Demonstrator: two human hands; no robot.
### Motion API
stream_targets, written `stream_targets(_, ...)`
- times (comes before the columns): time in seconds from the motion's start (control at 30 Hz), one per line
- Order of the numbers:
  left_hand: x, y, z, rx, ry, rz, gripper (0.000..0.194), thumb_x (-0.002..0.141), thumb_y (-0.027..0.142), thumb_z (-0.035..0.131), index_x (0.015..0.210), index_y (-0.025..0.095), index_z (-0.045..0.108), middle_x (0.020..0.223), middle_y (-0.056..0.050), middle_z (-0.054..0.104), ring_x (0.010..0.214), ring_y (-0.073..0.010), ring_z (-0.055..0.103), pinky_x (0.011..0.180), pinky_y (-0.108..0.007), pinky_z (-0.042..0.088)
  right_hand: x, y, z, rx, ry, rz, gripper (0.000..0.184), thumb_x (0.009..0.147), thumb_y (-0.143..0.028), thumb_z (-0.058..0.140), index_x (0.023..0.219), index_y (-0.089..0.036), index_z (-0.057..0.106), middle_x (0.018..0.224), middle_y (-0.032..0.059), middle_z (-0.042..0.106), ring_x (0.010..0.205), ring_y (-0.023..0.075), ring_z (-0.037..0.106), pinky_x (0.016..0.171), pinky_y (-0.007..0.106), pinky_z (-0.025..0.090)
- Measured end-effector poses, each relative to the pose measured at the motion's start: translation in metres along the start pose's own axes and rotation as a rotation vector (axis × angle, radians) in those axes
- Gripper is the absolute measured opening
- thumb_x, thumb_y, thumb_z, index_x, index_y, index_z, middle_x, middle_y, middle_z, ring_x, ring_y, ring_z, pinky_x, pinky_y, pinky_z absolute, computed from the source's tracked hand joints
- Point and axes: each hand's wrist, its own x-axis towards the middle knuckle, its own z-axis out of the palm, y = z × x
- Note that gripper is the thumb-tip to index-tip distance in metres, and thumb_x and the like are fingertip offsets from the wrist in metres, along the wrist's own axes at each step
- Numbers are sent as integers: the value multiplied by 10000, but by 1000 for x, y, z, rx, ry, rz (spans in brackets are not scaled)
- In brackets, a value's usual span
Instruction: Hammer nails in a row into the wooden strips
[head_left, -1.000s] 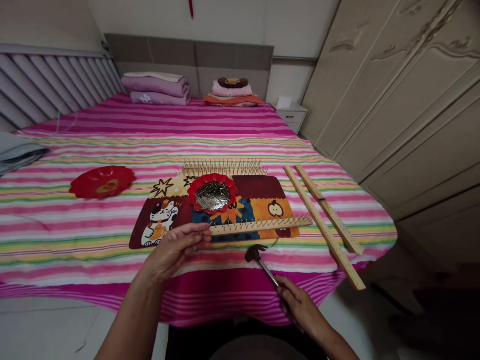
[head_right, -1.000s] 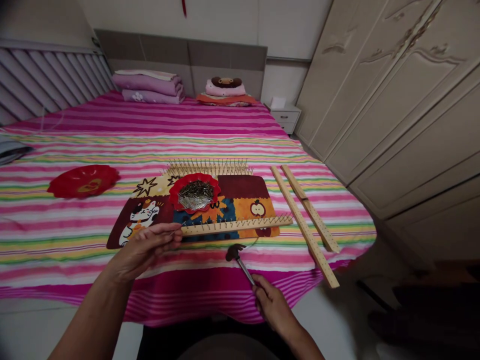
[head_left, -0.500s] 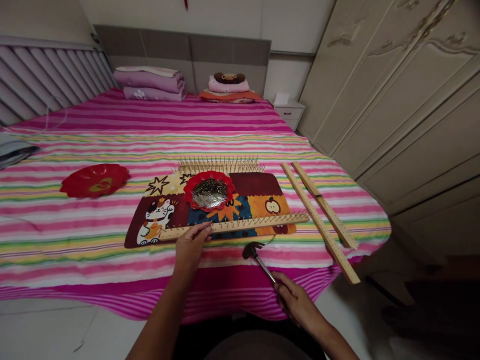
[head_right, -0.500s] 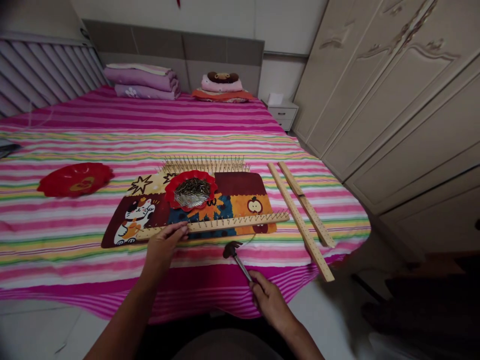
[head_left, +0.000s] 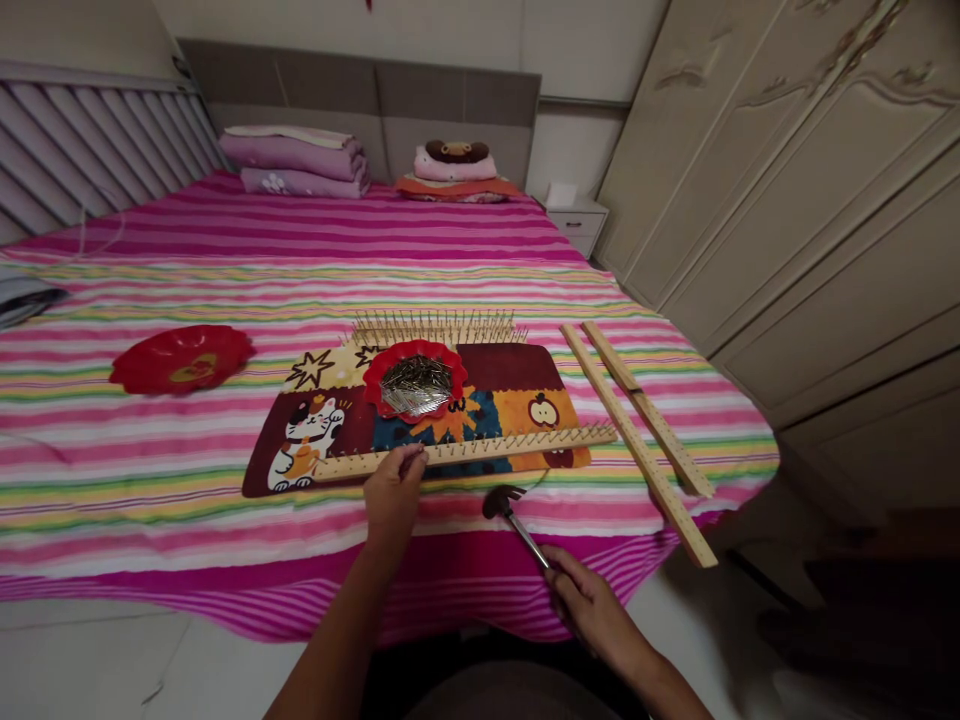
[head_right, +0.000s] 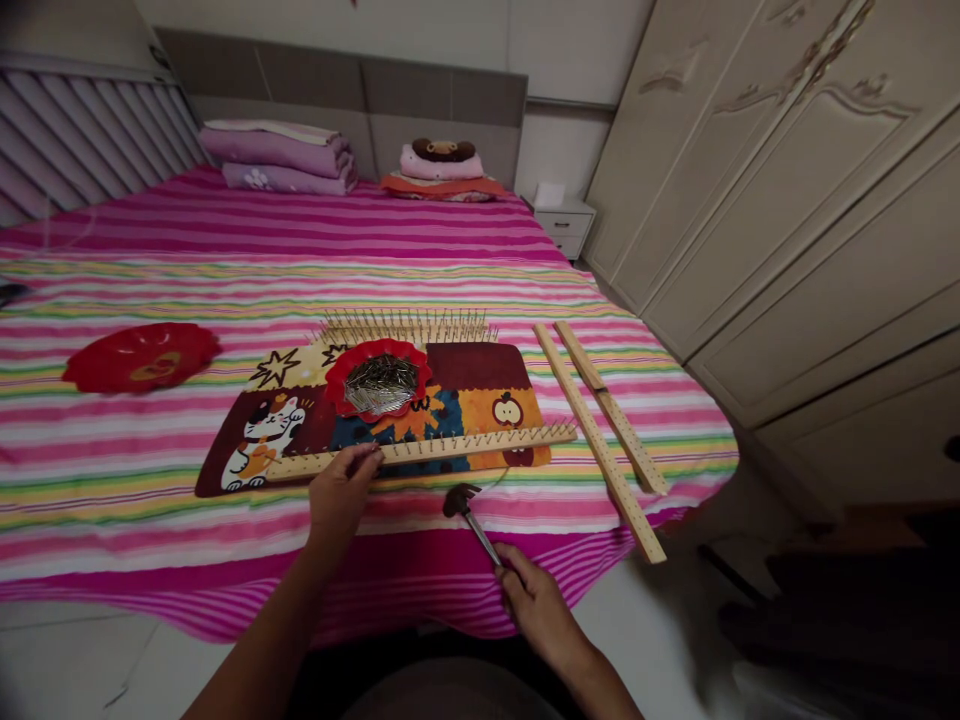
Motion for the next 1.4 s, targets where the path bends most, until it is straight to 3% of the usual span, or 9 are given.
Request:
stream_targets(0.07, -2, 1, 3, 1, 17, -5, 192, 704, 375, 577, 785, 222, 660, 739, 6, 699, 714, -163, 637, 713, -280, 491, -4, -7, -1, -85, 12, -66, 408, 802, -427, 501, 1110, -186, 620, 609, -23, 516, 546, 137, 461, 513, 237, 397)
stream_targets(0.13, -3, 0, 5, 21, 23, 42, 196, 719, 384, 560, 773, 220, 653, 747, 1, 692, 714, -162, 630, 715, -276, 484, -9, -18, 0, -145, 22, -128, 397, 813, -425, 497, 1111, -201, 633, 710, 6, 581, 649, 163, 513, 607, 255, 430)
stream_targets(0.27, -3, -3, 7, 96, 10, 141, 201, 757, 365, 521, 788, 217, 654, 795, -26, 686, 769, -174, 625, 747, -282, 466, -11, -55, 8, -184, -10, -178, 448, 854, -462, 439, 1205, -222, 580, 556, -43, 450, 496, 135, 395, 496, 239, 361)
stream_targets(0.43, -2, -4, 9, 143, -6, 195, 191, 781, 332, 501, 808, 222, 654, 822, -40, 684, 803, -183, 616, 766, -288, 454, 2, -102, 22, -236, -50, -324, 434, 891, -407, 400, 1233, -181, 539, 534, -66, 317, 466, 112, 282, 446, 231, 261)
stream_targets(0.63, -3, -8, 10, 144, -2, 211, 185, 784, 312, 495, 803, 213, 650, 808, -44, 678, 789, -184, 615, 745, -283, 454, 16, -124, 32, -385, -35, -458, 390, 899, -334, 392, 1223, -191, 555, 637, -12, 528, 512, 122, 414, 519, 236, 372)
stream_targets(0.9, -3, -7, 10, 101, -14, 208, 177, 775, 306, 499, 796, 214, 648, 808, -41, 683, 800, -183, 620, 757, -291, 462, -7, -105, 15, -359, -29, -352, 445, 897, -414, 404, 1266, -204, 538, 581, -19, 538, 504, 151, 479, 542, 256, 428)
stream_targets(1.1, -2, 1, -9, 126, -16, 232, 219, 792, 347, 488, 871, 215, 645, 869, -44, 683, 783, -175, 619, 741, -289, 469, -11, -44, -1, -286, -122, -251, 405, 892, -385, 427, 1250, -254, 564, 916, 44, 696, 829, 226, 626, 805, 319, 475)
stream_targets(1.27, 41, 26, -44, 409, 113, 384, 259, 820, 290, 431, 906, 196, 656, 905, -75, 656, 879, -207, 583, 818, -317, 433, 5, -3, -5, -269, -63, -159, 421, 855, -406, 461, 1193, -203, 607, 957, 77, 698, 913, 258, 614, 826, 333, 469)
stream_targets(1.4, 84, 37, -44, 732, -38, 381, 252, 777, 260, 463, 818, 171, 695, 916, -128, 636, 923, -261, 551, 866, -376, 398, 10, 1, -4, -241, -32, -156, 399, 842, -416, 456, 1132, -204, 630, 840, 50, 677, 764, 224, 599, 733, 313, 476)
